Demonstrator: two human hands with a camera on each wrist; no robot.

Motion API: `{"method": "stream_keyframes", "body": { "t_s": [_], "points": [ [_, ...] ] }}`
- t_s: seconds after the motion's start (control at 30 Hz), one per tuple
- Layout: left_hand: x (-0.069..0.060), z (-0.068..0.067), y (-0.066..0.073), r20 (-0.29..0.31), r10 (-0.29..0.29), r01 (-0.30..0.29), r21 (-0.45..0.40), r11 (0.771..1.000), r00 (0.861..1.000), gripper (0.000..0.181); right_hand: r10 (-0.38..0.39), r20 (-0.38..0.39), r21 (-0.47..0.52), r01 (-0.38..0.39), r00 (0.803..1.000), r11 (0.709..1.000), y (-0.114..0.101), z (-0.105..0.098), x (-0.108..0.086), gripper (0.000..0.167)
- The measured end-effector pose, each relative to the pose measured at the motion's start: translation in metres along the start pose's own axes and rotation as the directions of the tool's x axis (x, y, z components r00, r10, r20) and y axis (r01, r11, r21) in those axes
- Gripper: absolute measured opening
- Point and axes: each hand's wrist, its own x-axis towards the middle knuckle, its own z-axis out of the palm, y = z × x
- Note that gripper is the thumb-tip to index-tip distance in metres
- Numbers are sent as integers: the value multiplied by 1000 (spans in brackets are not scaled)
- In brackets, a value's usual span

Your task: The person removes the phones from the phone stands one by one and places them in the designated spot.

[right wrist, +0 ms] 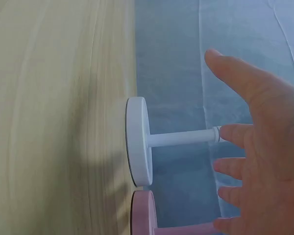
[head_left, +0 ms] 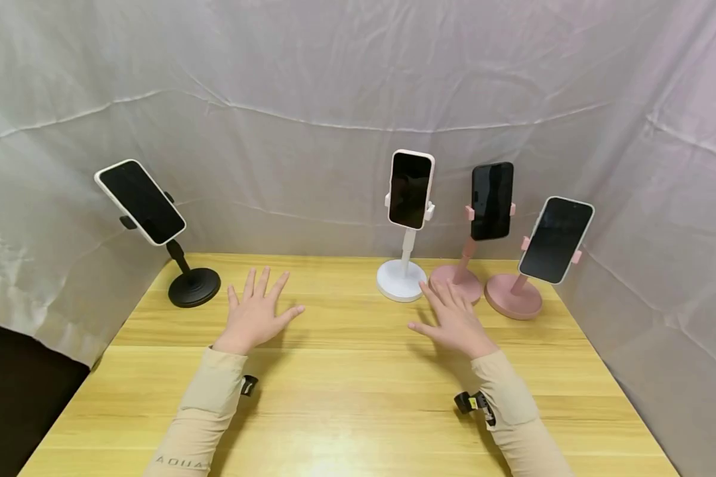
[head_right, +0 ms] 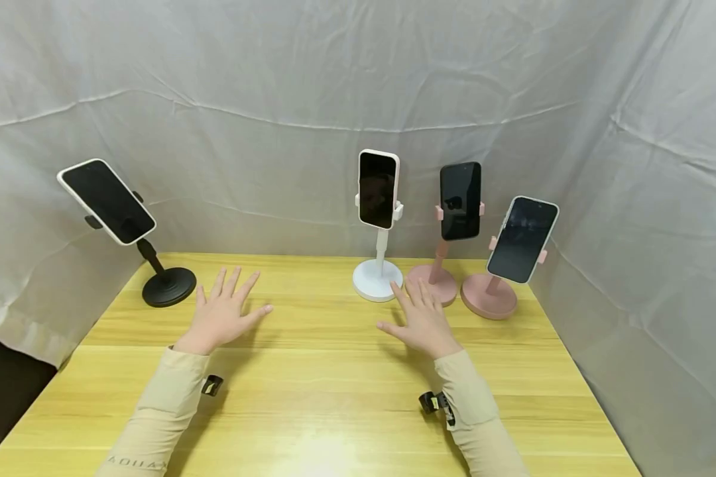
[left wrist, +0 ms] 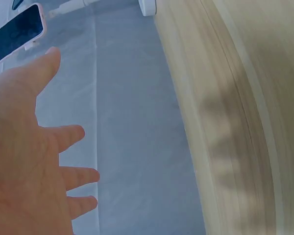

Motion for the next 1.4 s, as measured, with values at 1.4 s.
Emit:
{"method": "stream_keyframes", "body": {
  "t_s": [1.4],
  "points": [
    [64,-13,65,-528,181,-372,-280,885,830,43,187,-303,427,-42,935,903,-18,-36,54,84]
  ]
}}
